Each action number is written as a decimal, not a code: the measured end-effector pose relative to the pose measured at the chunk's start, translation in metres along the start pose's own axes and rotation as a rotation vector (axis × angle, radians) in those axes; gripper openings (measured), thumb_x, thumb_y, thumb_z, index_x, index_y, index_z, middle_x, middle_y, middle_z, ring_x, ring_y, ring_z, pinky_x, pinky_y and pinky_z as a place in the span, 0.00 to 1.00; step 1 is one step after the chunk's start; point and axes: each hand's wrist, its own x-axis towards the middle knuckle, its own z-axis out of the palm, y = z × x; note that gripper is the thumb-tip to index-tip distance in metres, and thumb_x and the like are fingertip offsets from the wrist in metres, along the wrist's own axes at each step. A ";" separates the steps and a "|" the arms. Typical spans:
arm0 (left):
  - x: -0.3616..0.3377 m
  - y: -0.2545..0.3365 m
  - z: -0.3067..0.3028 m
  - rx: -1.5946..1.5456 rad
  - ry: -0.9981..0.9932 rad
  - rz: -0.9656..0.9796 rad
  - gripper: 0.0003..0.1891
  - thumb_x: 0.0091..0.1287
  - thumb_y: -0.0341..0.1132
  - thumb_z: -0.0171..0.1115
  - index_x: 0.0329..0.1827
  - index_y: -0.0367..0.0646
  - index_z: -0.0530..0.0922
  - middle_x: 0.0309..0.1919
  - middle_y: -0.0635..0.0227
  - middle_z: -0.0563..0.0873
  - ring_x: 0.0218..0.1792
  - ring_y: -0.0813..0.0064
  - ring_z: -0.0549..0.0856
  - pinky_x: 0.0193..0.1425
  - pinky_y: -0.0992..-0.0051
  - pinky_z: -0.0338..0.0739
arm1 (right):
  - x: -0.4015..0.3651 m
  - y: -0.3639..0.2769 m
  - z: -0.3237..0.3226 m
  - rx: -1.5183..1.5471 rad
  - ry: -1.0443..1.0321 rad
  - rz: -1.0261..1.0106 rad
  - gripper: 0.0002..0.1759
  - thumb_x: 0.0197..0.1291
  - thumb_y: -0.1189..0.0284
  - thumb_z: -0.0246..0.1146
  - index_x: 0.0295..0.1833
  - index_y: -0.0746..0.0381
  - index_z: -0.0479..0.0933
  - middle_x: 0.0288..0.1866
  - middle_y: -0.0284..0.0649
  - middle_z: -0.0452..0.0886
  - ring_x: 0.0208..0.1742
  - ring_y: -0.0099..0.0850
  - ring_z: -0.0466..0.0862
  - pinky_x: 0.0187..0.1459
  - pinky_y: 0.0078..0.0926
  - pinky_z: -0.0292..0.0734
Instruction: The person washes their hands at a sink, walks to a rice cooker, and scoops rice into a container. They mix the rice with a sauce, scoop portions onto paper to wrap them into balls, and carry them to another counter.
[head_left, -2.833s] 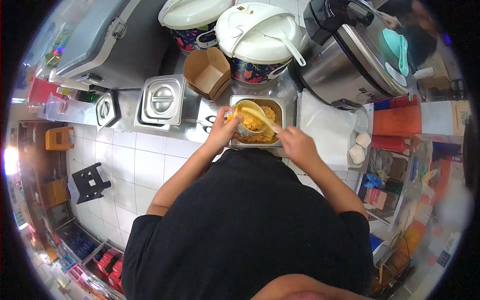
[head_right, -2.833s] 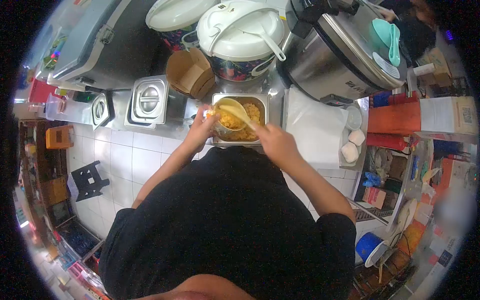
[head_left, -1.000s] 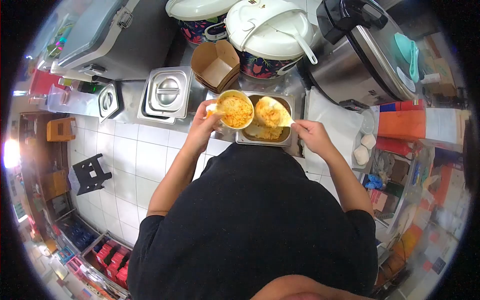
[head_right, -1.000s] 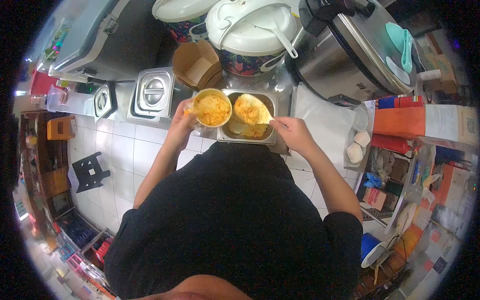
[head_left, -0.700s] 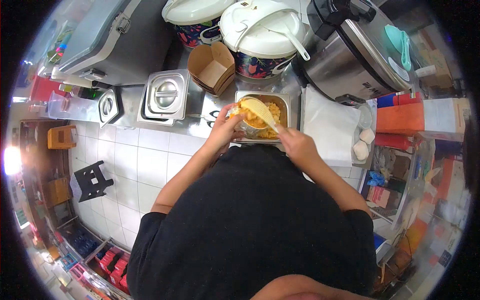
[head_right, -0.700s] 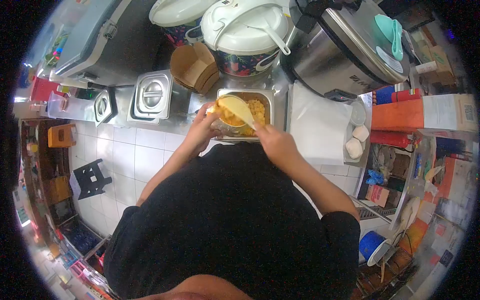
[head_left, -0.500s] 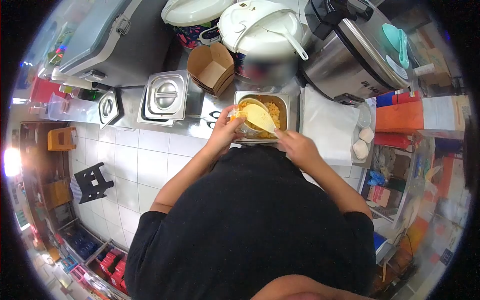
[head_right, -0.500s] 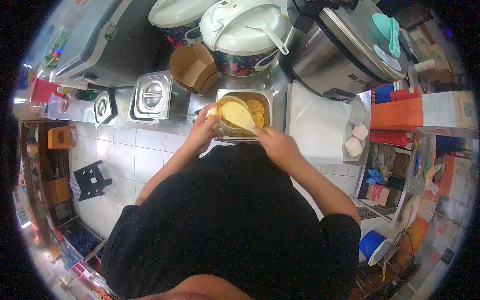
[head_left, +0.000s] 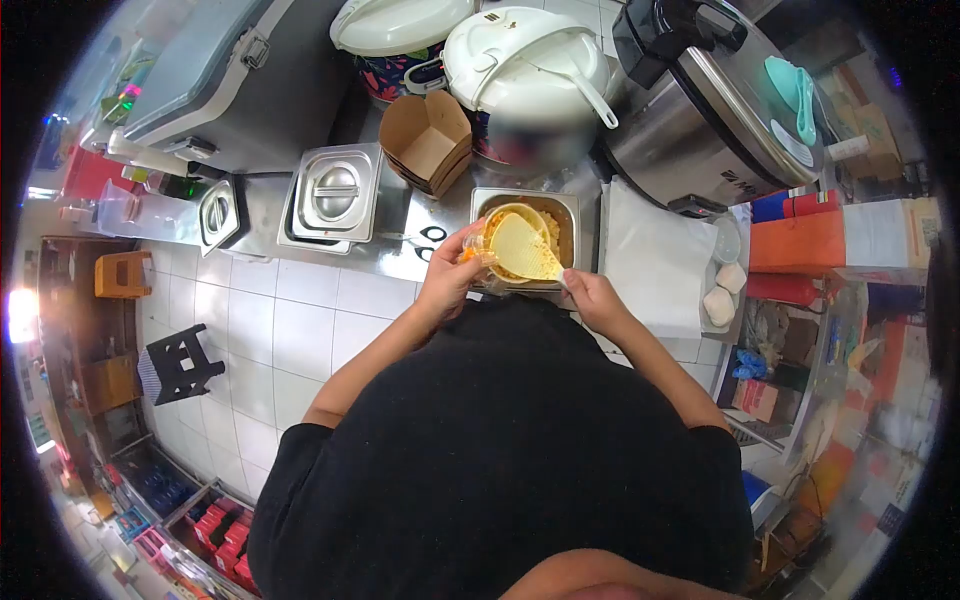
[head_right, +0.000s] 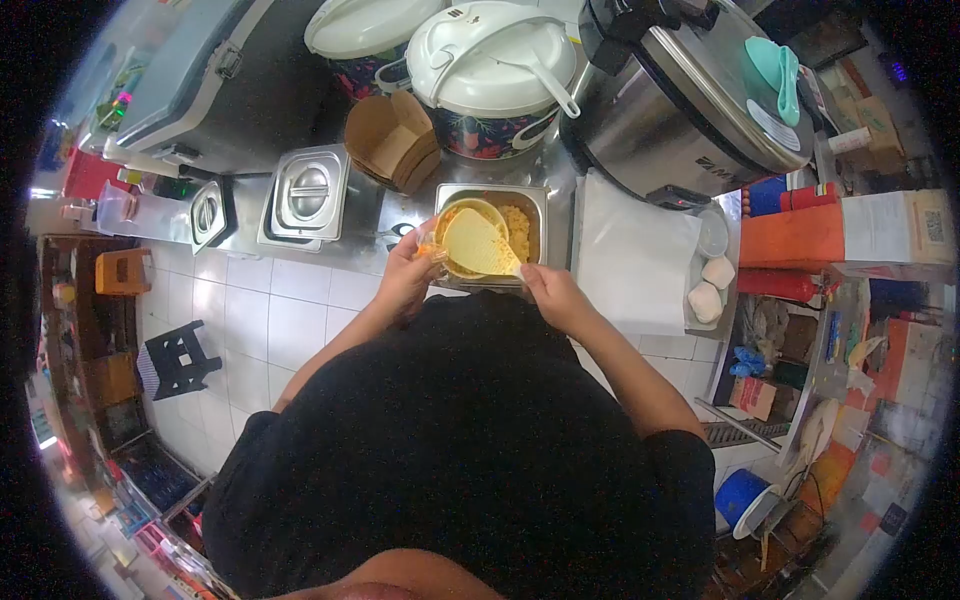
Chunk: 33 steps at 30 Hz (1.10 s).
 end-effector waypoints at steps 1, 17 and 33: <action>-0.001 0.001 -0.001 0.044 -0.008 -0.007 0.26 0.59 0.22 0.56 0.63 0.39 0.65 0.48 0.65 0.78 0.43 0.81 0.78 0.45 0.82 0.74 | 0.002 0.003 0.003 -0.004 0.000 0.000 0.28 0.68 0.55 0.42 0.38 0.70 0.75 0.26 0.46 0.77 0.29 0.35 0.77 0.37 0.31 0.71; -0.015 0.016 -0.020 -0.066 0.210 0.019 0.21 0.63 0.31 0.53 0.61 0.43 0.64 0.51 0.64 0.77 0.51 0.71 0.78 0.48 0.66 0.78 | 0.029 0.026 -0.046 -0.331 0.073 -0.132 0.26 0.67 0.55 0.43 0.34 0.68 0.75 0.25 0.51 0.77 0.29 0.34 0.78 0.36 0.32 0.72; 0.029 -0.079 0.174 -0.050 -0.100 -0.322 0.23 0.61 0.30 0.57 0.60 0.37 0.66 0.53 0.61 0.75 0.51 0.71 0.77 0.50 0.70 0.77 | -0.050 0.228 -0.142 -0.549 0.411 -0.167 0.10 0.49 0.73 0.58 0.37 0.65 0.79 0.46 0.49 0.76 0.46 0.45 0.75 0.51 0.37 0.69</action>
